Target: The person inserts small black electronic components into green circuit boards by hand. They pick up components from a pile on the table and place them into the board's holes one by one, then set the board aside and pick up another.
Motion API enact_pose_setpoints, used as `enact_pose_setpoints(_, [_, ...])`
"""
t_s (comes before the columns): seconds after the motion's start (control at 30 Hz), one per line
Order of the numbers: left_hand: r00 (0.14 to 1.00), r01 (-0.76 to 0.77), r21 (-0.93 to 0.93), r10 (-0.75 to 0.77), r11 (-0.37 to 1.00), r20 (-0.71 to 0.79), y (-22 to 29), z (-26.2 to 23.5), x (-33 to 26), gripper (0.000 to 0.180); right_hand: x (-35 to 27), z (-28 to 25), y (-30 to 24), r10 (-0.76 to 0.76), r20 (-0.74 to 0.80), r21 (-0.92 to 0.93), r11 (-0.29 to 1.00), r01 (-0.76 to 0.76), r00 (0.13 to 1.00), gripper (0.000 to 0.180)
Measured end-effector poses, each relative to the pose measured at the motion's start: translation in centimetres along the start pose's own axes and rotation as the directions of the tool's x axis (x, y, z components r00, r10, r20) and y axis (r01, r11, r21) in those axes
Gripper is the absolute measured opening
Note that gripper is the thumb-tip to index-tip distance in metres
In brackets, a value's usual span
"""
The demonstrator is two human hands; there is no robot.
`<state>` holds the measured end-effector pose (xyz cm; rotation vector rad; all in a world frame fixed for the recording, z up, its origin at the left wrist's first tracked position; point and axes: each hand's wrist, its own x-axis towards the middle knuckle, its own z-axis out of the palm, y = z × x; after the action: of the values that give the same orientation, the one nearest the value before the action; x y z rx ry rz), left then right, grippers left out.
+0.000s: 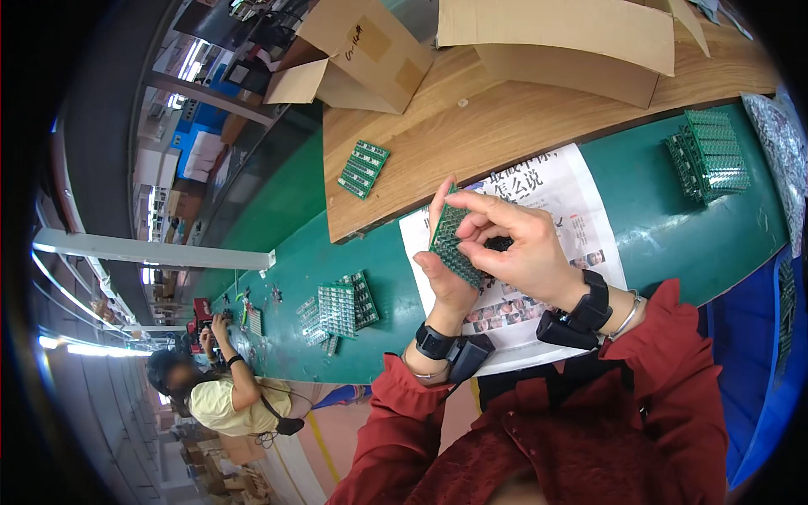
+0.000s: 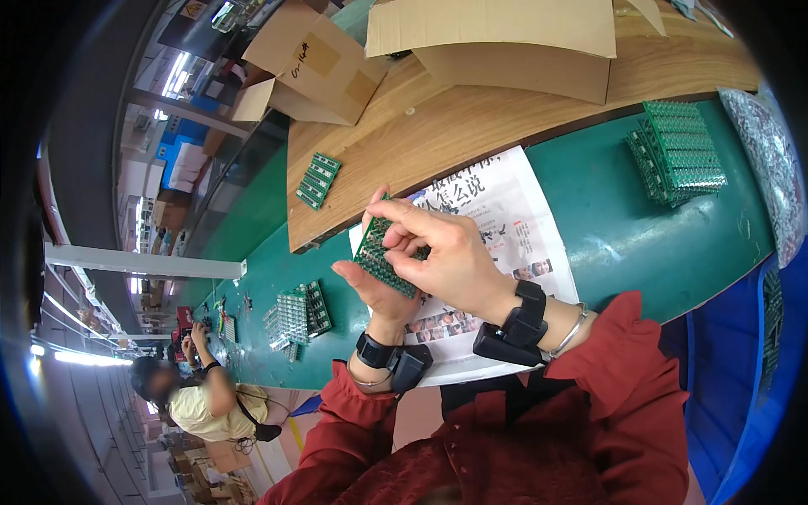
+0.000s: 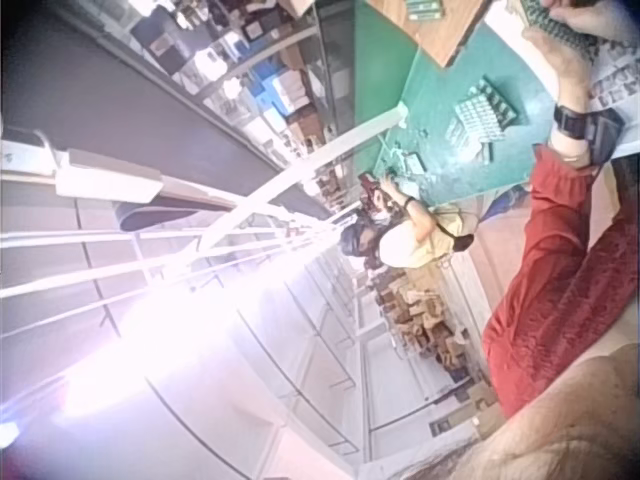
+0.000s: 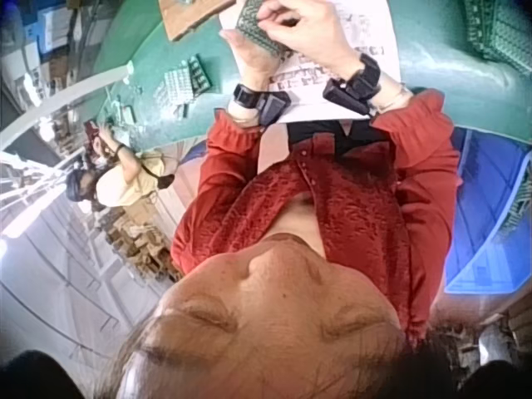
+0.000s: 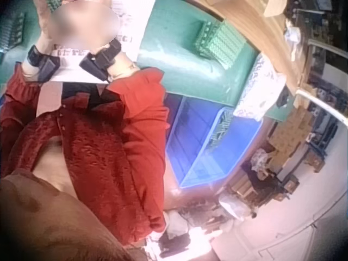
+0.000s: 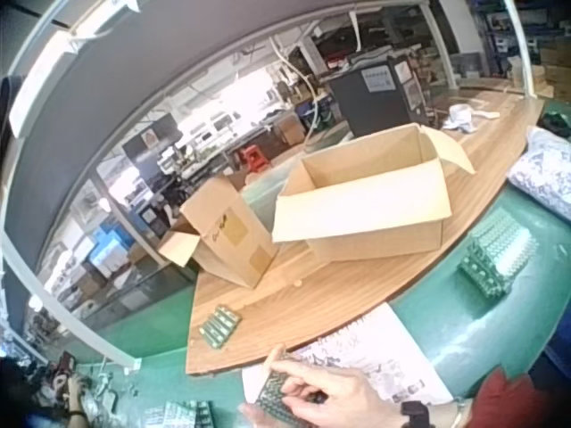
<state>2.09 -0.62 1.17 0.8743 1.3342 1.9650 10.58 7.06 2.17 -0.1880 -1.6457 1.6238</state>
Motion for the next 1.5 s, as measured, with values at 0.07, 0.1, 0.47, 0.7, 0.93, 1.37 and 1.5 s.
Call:
enact_pose_setpoints(0.07, [1.000,0.005,0.000,-0.005,1.000,-0.010,0.1,0.4,0.1,0.113,0.0,-0.2,0.2,0.022,0.012,0.018,1.000,-0.023,1.000,0.047])
enact_pose_setpoints(0.1, [1.000,0.013,-0.006,-0.013,1.000,-0.007,0.2,0.4,0.1,0.113,0.1,-0.3,0.2,0.052,0.022,0.073,0.996,-0.054,0.998,0.047])
enact_pose_setpoints(0.47, [0.998,-0.042,0.073,0.046,0.996,-0.040,0.1,0.6,-0.1,0.110,-0.1,-0.4,-0.1,-0.077,-0.002,-0.125,0.989,0.076,0.997,0.036])
enact_pose_setpoints(0.7, [0.996,-0.057,-0.059,0.053,0.997,-0.071,-0.4,0.2,0.1,0.103,-0.2,0.1,0.3,0.053,-0.003,-0.017,0.998,-0.054,0.999,0.038])
enact_pose_setpoints(0.93, [0.984,-0.040,-0.119,0.019,0.992,-0.176,-0.2,0.0,0.4,0.101,-0.2,-0.4,0.4,-0.067,-0.026,-0.128,0.990,0.063,0.997,0.042])
enact_pose_setpoints(1.37, [0.990,-0.047,-0.158,0.025,0.986,-0.138,-0.2,-0.1,0.5,0.101,-0.4,-0.1,0.5,0.069,0.059,-0.142,0.988,-0.060,0.996,0.040])
enact_pose_setpoints(1.5, [0.992,-0.057,-0.124,0.042,0.991,-0.120,-0.3,-0.3,0.6,0.101,-0.4,0.0,0.6,0.021,0.052,-0.163,0.987,-0.012,0.998,0.039])
